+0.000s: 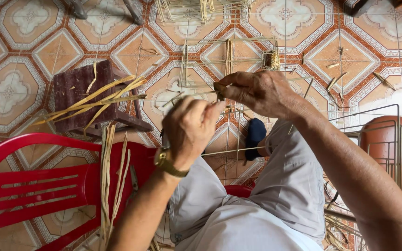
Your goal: The person sits on a low chair and weaves thin bamboo strips onto a wire frame, folding and threading strips by hand to build a woven lattice. They use scissors to trim a strip and continue interlacing new strips across the frame.
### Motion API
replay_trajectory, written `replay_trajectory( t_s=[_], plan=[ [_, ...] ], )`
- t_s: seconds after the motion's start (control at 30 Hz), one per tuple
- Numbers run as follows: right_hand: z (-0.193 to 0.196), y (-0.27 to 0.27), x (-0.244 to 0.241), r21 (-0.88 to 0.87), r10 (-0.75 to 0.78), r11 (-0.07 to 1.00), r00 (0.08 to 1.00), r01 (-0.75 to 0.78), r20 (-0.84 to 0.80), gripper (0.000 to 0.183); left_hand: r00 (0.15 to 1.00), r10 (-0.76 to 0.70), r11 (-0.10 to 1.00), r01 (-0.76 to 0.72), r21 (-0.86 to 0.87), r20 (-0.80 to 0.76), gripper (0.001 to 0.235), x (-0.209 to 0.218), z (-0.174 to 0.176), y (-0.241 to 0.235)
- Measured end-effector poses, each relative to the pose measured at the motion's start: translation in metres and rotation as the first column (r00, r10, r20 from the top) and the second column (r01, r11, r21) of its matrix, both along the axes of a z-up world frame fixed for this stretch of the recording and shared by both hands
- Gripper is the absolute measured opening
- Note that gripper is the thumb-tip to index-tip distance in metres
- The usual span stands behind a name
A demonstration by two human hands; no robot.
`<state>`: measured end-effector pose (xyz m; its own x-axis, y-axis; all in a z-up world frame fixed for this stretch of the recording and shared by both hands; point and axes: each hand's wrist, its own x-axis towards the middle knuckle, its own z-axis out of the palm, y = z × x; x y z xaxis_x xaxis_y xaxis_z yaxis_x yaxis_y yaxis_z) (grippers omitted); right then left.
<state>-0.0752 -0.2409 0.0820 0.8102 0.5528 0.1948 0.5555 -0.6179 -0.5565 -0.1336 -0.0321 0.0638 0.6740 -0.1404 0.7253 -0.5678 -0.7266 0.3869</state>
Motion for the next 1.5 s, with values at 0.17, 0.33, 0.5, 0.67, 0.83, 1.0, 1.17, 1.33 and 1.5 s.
replay_trajectory(
  t_s=[0.17,0.33,0.5,0.67,0.83,1.0,1.17,1.33,1.5],
  plan=[
    [-0.01,0.002,0.001,0.047,-0.01,0.999,0.999,0.008,0.047,0.042,0.955,0.05,0.991,-0.084,-0.105,-0.294,0.03,0.008,-0.042,-0.016],
    [-0.014,0.011,-0.001,-0.048,-0.167,0.985,0.986,0.167,-0.002,0.04,0.954,-0.125,0.96,0.047,-0.276,-0.273,0.02,0.002,-0.07,-0.024],
    [-0.032,0.014,0.007,-0.104,-0.242,0.966,0.969,0.236,-0.053,0.038,0.975,-0.044,0.994,0.022,-0.103,-0.217,0.014,-0.025,-0.103,-0.02],
    [-0.014,-0.005,0.015,0.079,0.009,0.997,0.989,0.002,-0.145,0.039,0.951,-0.134,0.967,0.064,-0.246,-0.277,0.017,-0.015,-0.124,0.0],
    [-0.019,-0.012,0.011,-0.019,0.041,0.999,0.999,-0.041,-0.017,0.049,0.908,-0.183,0.943,0.054,-0.328,-0.376,0.018,-0.027,-0.112,0.002],
    [0.02,-0.025,0.0,-0.22,-0.149,0.961,0.983,0.17,0.105,0.06,0.939,-0.137,0.86,-0.046,-0.509,-0.317,0.028,-0.027,-0.085,-0.002],
    [-0.011,-0.073,0.005,-0.177,-0.315,0.941,0.938,0.289,-0.143,0.052,0.942,-0.173,0.857,0.0,-0.515,-0.288,0.026,-0.001,-0.084,-0.011],
    [-0.067,-0.113,0.005,0.235,-0.253,0.912,0.912,0.336,-0.322,0.039,0.903,-0.361,0.75,0.132,-0.648,-0.234,0.018,0.009,-0.099,-0.013],
    [-0.097,-0.125,0.0,0.785,0.121,0.505,0.871,0.359,-0.476,0.044,0.959,-0.111,0.905,-0.01,-0.426,-0.259,0.014,-0.005,-0.06,-0.014]
  ],
)
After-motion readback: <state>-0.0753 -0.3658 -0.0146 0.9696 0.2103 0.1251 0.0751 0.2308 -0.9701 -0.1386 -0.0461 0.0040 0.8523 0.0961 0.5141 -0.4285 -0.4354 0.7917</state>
